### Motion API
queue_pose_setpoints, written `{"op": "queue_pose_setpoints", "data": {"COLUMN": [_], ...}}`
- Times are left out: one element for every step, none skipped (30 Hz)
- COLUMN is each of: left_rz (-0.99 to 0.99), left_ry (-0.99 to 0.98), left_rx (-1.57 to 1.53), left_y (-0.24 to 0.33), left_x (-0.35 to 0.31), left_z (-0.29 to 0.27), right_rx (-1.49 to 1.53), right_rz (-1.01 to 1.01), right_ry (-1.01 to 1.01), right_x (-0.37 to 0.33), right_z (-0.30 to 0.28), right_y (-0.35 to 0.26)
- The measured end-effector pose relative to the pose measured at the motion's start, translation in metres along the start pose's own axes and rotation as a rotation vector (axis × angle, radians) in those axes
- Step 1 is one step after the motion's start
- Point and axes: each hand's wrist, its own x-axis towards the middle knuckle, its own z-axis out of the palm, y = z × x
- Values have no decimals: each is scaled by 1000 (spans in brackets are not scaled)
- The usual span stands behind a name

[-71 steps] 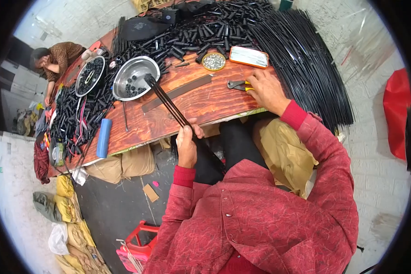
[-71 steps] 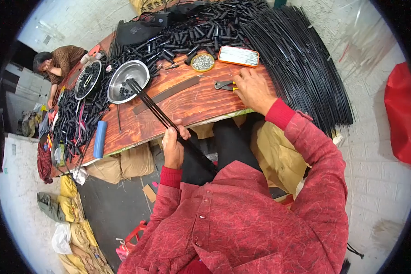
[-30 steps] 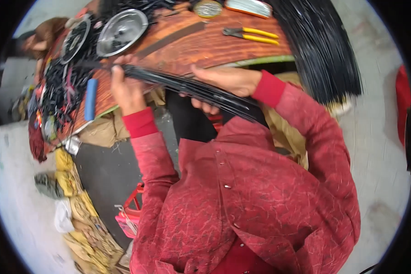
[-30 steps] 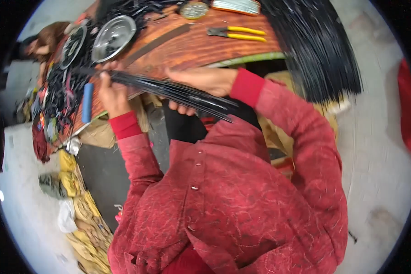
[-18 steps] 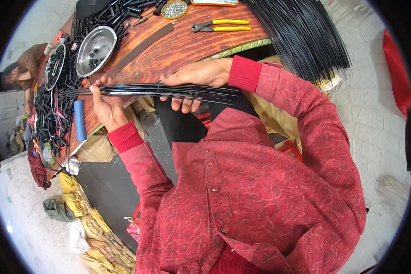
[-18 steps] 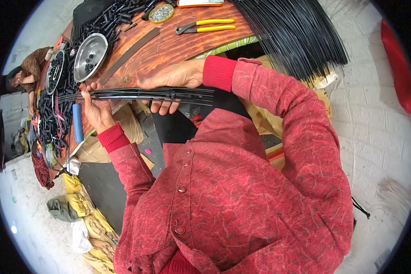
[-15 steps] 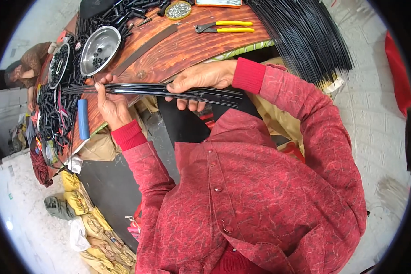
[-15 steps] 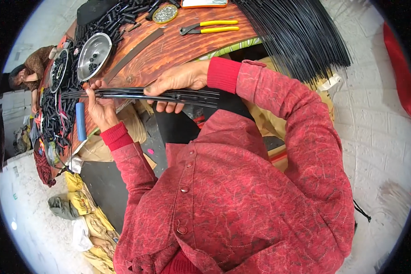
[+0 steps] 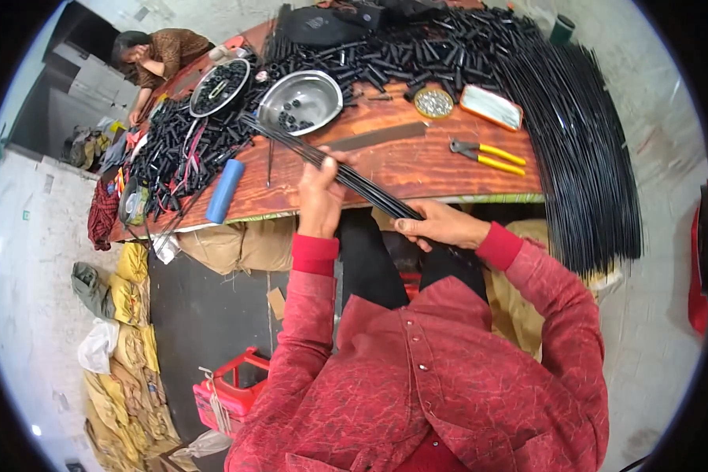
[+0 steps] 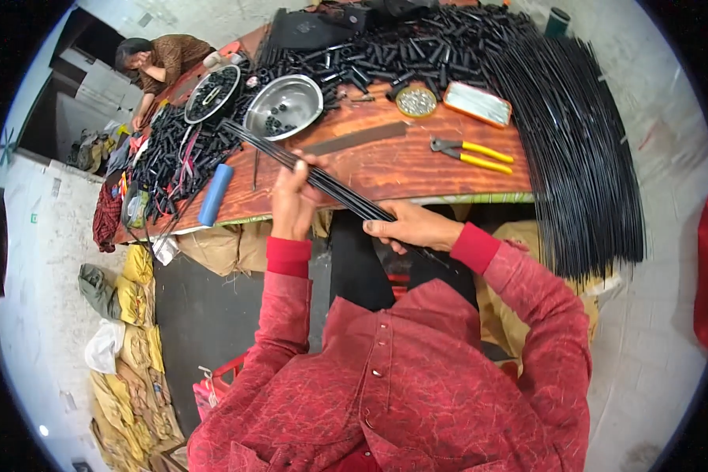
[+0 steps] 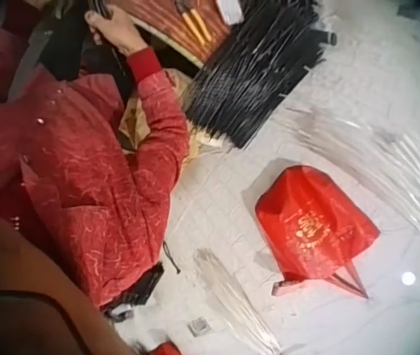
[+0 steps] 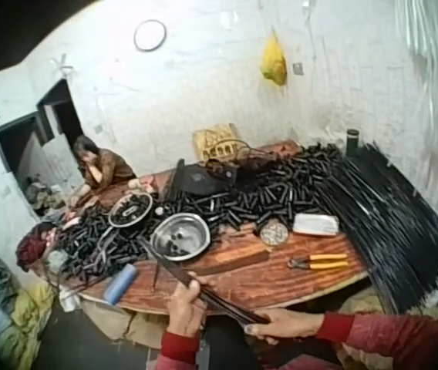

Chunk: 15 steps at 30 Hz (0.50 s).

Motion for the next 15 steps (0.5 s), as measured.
{"op": "queue_pose_setpoints", "data": {"left_rz": [-33,-67,-54,-77,-102,-90,-108,-128,-153,-162,-134,-108,-55,5,22], "left_ry": [-7,-12,-12,-14,-16,-17,-3,8,57,34,22,2,-45,-99,-124], "left_rx": [56,111,104,148,190,182,274,365,429,417,450,480,606,724,792], "left_y": [-1,-1,-3,-3,-3,-3,-2,-2,-2,-4,-7,-10,-14,-19,-30], "left_x": [-3,-6,-6,-6,-4,-1,2,6,9,12,16,20,24,30,37], "left_z": [8,13,14,14,15,15,15,16,17,17,16,14,1,-20,-43], "right_rx": [-1,-38,-55,-73,-176,-388,-436,-484,-493,-591,-689,-694,-650,-612,-600], "right_rz": [5,-23,-12,-2,-78,-233,-277,-321,-318,-333,-338,-317,-399,-481,-396], "right_ry": [36,51,81,108,150,252,298,347,357,422,498,544,584,630,626], "right_x": [1,5,6,6,12,18,17,17,18,15,11,10,16,19,17], "right_z": [0,-1,-1,-1,-6,-12,-12,-14,-18,-21,-26,-30,-34,-38,-43], "right_y": [-1,-2,-4,-6,4,15,15,13,9,5,3,6,13,18,19]}}
